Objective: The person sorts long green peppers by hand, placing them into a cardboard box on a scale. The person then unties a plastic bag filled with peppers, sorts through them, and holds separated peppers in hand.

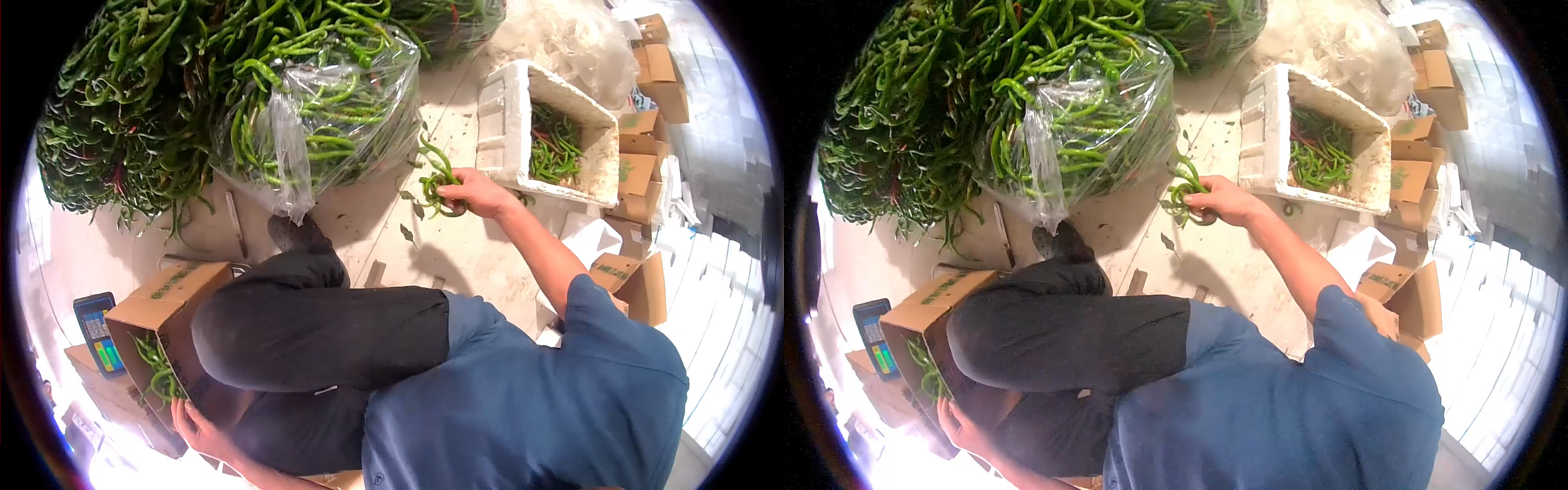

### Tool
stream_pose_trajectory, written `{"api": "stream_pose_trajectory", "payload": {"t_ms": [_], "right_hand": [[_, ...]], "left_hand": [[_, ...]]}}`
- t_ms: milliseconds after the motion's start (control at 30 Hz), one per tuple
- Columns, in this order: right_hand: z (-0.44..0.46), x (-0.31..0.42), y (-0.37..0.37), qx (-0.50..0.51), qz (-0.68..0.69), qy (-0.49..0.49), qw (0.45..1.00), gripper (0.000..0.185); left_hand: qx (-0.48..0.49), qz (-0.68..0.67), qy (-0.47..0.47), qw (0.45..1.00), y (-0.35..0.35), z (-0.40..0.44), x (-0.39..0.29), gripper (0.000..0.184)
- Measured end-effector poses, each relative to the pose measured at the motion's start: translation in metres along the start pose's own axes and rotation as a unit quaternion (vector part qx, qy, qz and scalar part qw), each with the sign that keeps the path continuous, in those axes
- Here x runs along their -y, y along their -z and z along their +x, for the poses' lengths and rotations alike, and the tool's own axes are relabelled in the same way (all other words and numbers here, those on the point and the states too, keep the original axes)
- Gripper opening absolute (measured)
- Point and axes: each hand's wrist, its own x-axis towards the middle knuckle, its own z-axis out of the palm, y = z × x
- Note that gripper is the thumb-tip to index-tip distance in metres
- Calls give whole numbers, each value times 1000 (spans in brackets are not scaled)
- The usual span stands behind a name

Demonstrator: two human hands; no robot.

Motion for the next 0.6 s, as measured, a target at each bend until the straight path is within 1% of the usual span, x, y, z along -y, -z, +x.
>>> {"api": "stream_pose_trajectory", "payload": {"t_ms": [67, 100, 167, 200, 267, 300, 333, 400, 467, 500, 533, 600], "right_hand": [[-21, 46, -36, 82, 115, 46, 989, 35], [-21, 60, -49, 120, 135, 57, 982, 37], [-7, 75, -73, 165, 136, 76, 974, 37], [-3, 89, -93, 188, 138, 90, 968, 36], [9, 113, -130, 239, 139, 88, 957, 33], [23, 117, -149, 270, 175, 90, 943, 30], [29, 125, -169, 273, 155, 96, 945, 28], [33, 143, -213, 308, 166, 69, 934, 27], [36, 157, -254, 374, 172, 42, 910, 25], [37, 163, -274, 405, 173, 26, 897, 25], [39, 168, -294, 426, 153, 29, 891, 25], [41, 176, -328, 465, 114, 33, 878, 25]], "left_hand": [[-16, -28, 5, 999, -2, 6, -3, 22], [-17, -27, -8, 999, -1, 7, -6, 22], [-28, -37, -39, 998, -1, 9, -2, 21], [-28, -43, -27, 998, -1, 8, -8, 20], [-31, -73, -31, 996, 2, 6, -14, 19], [-36, -66, -47, 996, 5, 4, -16, 19], [-42, -59, -61, 995, 7, 2, -16, 19], [-53, -82, -69, 993, 10, -3, -10, 18], [-68, -126, -49, 989, 14, -9, -1, 19], [-74, -160, -24, 984, 16, -11, 1, 19], [-87, -160, -19, 983, 19, -13, 7, 19], [-110, -205, 4, 973, 22, -17, 15, 20]]}}
